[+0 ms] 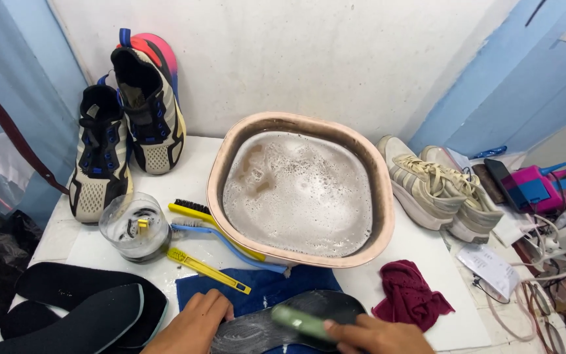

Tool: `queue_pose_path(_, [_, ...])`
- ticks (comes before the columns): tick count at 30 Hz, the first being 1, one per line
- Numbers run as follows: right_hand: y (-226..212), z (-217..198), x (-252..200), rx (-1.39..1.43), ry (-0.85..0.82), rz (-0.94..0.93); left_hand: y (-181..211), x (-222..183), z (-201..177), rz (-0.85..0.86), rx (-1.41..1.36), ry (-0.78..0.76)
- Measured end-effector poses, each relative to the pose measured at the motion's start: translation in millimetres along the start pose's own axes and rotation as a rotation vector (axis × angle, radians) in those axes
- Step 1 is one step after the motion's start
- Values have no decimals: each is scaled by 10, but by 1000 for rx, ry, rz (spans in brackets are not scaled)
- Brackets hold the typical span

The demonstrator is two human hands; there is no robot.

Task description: Washing and scrubbing shoe insoles in a basin of soapy water using a brush.

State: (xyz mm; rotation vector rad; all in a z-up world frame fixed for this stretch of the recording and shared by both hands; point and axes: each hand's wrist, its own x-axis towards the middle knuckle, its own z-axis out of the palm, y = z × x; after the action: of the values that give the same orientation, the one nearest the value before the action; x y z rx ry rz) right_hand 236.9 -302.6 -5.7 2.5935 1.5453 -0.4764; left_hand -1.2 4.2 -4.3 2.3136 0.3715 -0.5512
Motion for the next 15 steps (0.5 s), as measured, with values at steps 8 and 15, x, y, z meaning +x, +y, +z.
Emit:
queue_pose_path(8, [110, -8, -270, 55, 86, 342, 16, -38, 5, -21, 34, 26])
queue_pose_path(15, [-244, -614, -289, 89, -478, 293, 97, -103, -37, 6, 73, 54])
